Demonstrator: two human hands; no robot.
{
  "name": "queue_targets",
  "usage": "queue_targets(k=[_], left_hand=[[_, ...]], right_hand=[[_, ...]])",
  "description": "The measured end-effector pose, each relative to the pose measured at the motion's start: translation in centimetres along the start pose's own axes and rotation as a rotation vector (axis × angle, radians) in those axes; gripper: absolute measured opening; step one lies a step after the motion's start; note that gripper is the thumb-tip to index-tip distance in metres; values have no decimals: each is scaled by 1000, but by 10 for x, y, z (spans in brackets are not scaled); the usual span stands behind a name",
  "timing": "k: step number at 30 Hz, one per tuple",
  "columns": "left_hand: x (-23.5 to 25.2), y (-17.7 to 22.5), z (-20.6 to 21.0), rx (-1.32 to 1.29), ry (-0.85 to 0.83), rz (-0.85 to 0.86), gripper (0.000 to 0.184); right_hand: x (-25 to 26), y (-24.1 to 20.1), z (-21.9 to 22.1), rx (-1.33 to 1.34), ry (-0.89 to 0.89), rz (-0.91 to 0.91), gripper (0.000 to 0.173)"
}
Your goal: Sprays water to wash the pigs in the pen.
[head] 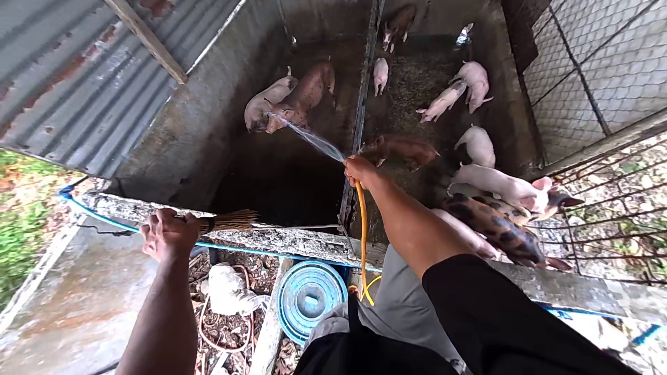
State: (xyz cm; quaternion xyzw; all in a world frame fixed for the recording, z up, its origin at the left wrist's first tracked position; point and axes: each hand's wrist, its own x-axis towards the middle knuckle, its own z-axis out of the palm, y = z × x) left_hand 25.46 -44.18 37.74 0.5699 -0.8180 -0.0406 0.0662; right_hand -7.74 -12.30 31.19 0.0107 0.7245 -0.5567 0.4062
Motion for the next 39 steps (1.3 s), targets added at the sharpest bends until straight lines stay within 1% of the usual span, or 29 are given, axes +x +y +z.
queue_targets(k=[6,10,23,29,39], left_hand=[[-3,-8,4,-4,31,-11,45],[-2,-10,6,1,31,-16,43],[2,-14,7,-2,35,-31,42],[1,-15,4,-14,35,-24,44],[3,-9,7,9,40,-21,43]], right_hand=[[16,10,17,-26,8,-2,19],[20,9,23,-32,11,7,20],[21,7,24,-12,-15,-1,20],[13,3,25,-31,-14,-5,19],[19,7,29,-36,-8,11,17]])
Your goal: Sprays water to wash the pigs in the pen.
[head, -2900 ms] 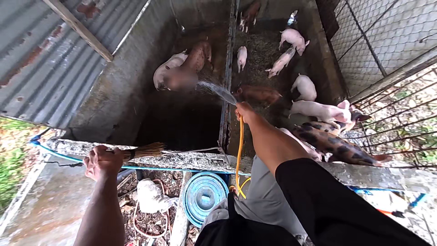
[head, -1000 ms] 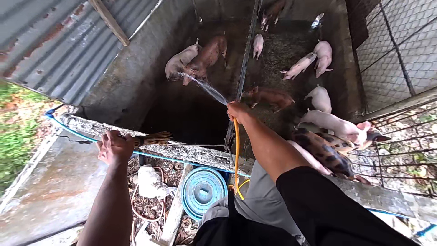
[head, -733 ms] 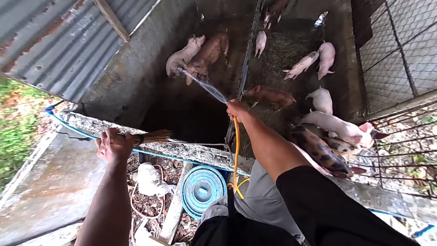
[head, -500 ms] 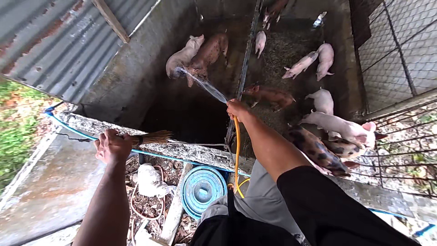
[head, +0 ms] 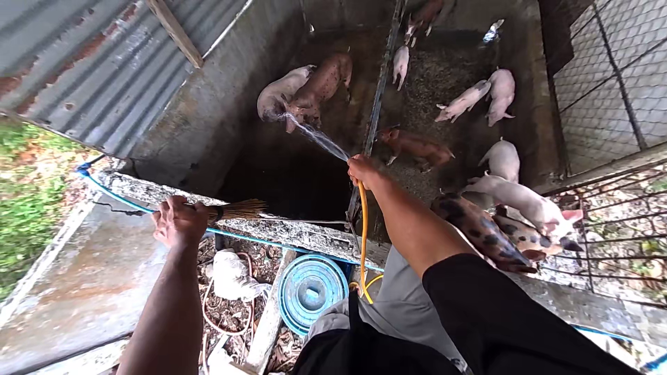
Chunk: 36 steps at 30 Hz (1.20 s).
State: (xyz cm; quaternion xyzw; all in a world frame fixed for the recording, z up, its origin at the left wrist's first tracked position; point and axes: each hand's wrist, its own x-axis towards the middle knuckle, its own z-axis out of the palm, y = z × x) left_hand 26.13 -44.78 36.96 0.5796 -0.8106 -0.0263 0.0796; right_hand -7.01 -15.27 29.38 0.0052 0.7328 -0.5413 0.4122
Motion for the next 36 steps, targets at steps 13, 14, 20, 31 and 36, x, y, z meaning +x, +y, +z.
queue_targets(k=[13,14,20,31,36], left_hand=[[-1,5,-1,2,-12,5,42],[-1,4,-1,3,-14,3,42],[-3,5,-2,-10,-16,11,44],[-5,4,0,1,-2,7,43],[-5,3,2,-3,2,12,42]], right_hand=[[1,-5,-7,-26,-16,-12,17],[0,-5,-6,-27,-18,-8,17],[-3,-2,-6,-22,-10,-6,19],[-1,-1,-8,-10,-8,-26,18],[-3,-3,-7,-4,-11,-17,16]])
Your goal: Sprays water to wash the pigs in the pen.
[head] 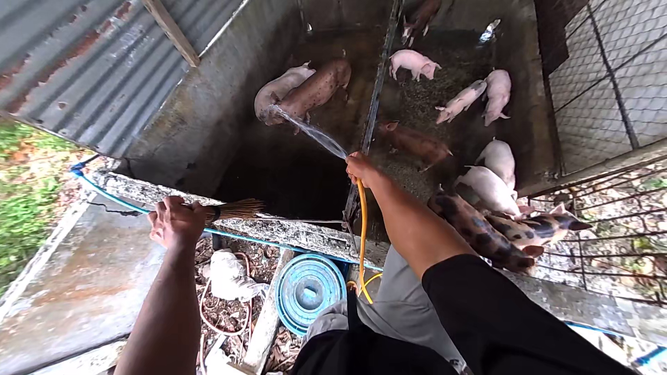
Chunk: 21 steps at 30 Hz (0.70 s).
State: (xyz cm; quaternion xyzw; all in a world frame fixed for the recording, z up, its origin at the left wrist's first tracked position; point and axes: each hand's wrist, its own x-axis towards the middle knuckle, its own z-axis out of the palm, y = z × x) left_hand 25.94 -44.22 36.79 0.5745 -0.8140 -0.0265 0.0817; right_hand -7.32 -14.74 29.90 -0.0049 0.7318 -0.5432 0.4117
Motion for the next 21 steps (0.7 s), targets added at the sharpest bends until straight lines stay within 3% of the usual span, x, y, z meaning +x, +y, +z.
queue_targets(k=[11,18,21], left_hand=[[-1,3,0,-3,-9,1,42],[-4,2,-4,-5,-10,1,45],[-4,1,-3,-4,-4,-3,44]], right_hand=[[4,6,-5,0,10,-7,16],[3,-4,-29,175,240,25,15],[2,-7,-40,208,244,41,15]])
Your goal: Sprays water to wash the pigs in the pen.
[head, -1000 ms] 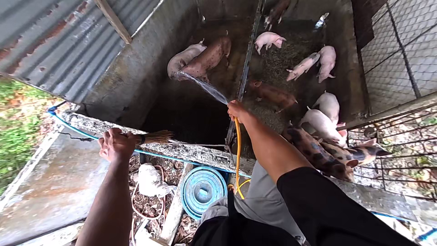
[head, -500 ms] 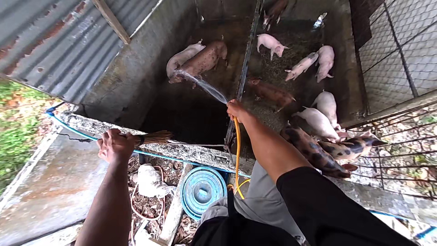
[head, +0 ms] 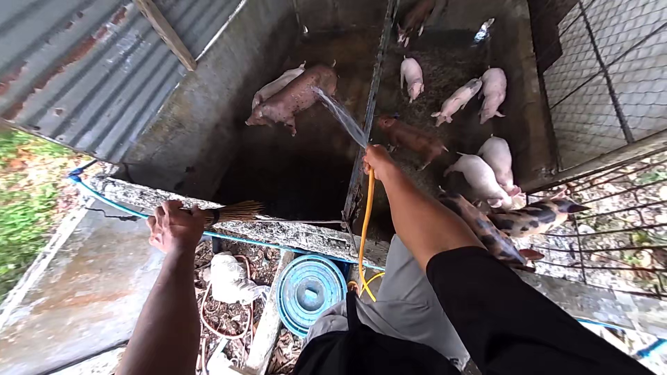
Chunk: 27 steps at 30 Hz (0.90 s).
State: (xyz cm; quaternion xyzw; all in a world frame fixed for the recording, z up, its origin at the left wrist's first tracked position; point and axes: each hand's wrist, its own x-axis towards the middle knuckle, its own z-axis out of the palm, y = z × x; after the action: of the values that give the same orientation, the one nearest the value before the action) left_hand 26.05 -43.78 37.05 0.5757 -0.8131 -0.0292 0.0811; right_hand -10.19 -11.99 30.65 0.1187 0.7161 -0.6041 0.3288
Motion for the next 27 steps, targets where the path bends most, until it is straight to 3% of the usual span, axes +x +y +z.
queue_targets(k=[27], left_hand=[[-6,1,2,18,-25,40,45]], right_hand=[[8,8,-28,60,54,47,20]])
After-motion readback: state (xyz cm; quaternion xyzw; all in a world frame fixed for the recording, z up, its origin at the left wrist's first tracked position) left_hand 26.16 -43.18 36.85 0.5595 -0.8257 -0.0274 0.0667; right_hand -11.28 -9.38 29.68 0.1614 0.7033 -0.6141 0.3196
